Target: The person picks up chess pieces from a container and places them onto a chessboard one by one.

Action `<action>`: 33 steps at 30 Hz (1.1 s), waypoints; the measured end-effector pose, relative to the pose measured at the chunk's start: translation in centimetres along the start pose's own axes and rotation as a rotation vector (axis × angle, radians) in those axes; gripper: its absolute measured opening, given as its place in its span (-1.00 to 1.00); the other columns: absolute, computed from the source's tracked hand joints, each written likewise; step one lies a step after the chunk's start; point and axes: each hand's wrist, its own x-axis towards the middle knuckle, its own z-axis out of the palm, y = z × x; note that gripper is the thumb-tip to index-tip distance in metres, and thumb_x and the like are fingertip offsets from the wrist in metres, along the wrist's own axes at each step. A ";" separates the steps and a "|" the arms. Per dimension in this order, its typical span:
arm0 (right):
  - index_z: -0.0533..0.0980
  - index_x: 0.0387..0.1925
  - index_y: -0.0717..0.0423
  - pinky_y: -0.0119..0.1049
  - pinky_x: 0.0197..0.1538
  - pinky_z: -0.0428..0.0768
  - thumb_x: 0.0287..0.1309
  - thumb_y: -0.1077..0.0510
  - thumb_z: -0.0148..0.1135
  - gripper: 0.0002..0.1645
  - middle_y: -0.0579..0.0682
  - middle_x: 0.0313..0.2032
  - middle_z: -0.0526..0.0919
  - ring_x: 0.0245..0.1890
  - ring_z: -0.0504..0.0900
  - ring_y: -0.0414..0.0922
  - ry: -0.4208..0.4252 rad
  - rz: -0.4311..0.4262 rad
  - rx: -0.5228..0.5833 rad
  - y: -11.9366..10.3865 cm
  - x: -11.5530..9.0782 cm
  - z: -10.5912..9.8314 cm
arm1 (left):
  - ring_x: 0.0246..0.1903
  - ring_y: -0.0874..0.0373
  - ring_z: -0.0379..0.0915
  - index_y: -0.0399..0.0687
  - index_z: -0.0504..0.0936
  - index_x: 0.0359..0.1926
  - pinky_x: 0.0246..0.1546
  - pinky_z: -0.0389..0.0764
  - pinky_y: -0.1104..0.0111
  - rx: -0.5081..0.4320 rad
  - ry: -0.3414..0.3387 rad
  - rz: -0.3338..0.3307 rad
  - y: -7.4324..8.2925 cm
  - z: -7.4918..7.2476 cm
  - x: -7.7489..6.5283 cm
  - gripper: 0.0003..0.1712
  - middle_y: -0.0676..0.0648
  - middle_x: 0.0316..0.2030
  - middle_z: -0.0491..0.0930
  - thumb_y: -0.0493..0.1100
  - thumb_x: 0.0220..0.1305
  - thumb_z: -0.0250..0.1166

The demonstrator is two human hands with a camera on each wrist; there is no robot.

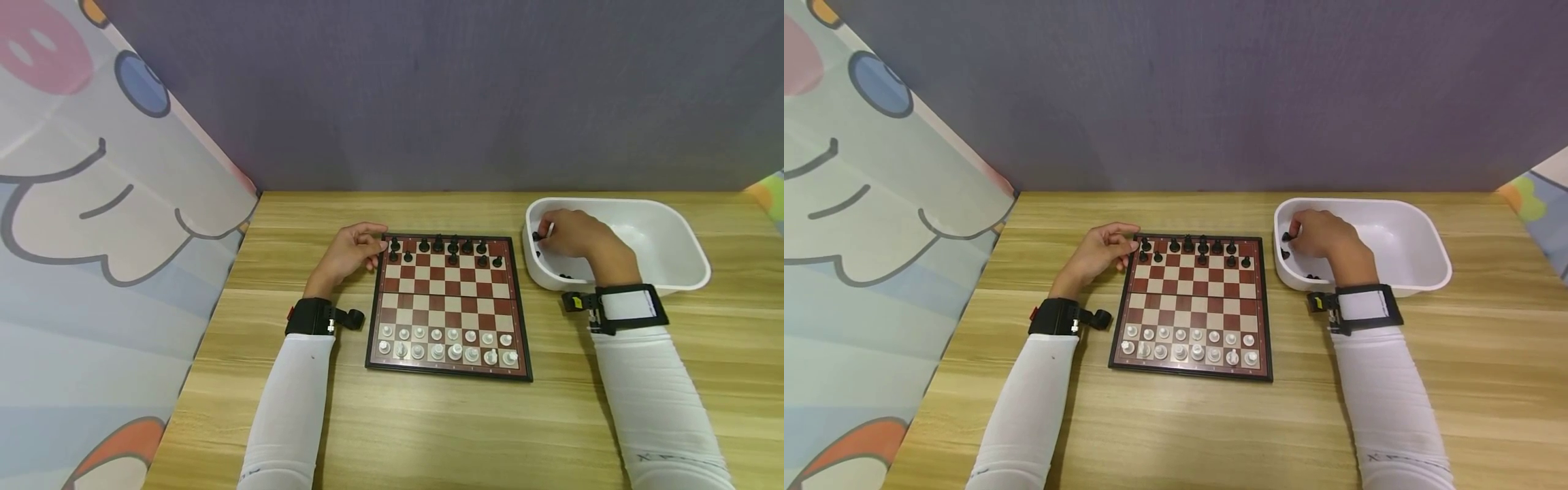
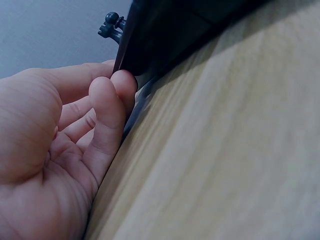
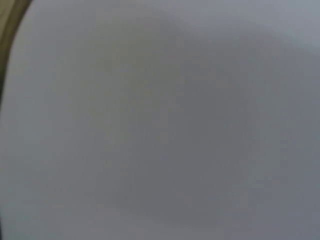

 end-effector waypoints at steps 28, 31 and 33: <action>0.51 -0.35 0.05 -0.14 -0.37 0.37 0.17 -0.02 0.10 -0.77 -0.07 -0.42 0.53 -0.39 0.42 -0.05 0.081 0.007 -0.009 -0.4 -1.3 -2.0 | -0.53 -0.01 0.43 0.04 0.48 0.09 -0.46 0.54 0.17 0.006 -0.001 0.011 0.0 0.2 0.2 -0.57 -0.28 -0.35 0.49 -0.15 0.15 0.26; 0.53 -0.34 0.05 -0.14 -0.38 0.38 0.19 -0.03 0.09 -0.75 -0.08 -0.41 0.55 -0.39 0.42 -0.06 0.107 0.002 0.001 -0.6 -1.5 -2.2 | -0.53 -0.01 0.43 0.05 0.48 0.09 -0.46 0.54 0.16 0.007 0.002 0.012 -0.1 0.3 0.2 -0.56 -0.27 -0.34 0.49 -0.15 0.15 0.27; 0.55 -0.34 0.05 -0.14 -0.38 0.38 0.19 -0.04 0.09 -0.74 -0.07 -0.40 0.56 -0.39 0.43 -0.06 0.130 0.003 0.009 -0.7 -1.6 -2.3 | -0.53 -0.02 0.43 0.05 0.48 0.09 -0.46 0.54 0.16 0.005 0.002 0.014 0.0 0.3 0.2 -0.56 -0.27 -0.35 0.49 -0.15 0.14 0.27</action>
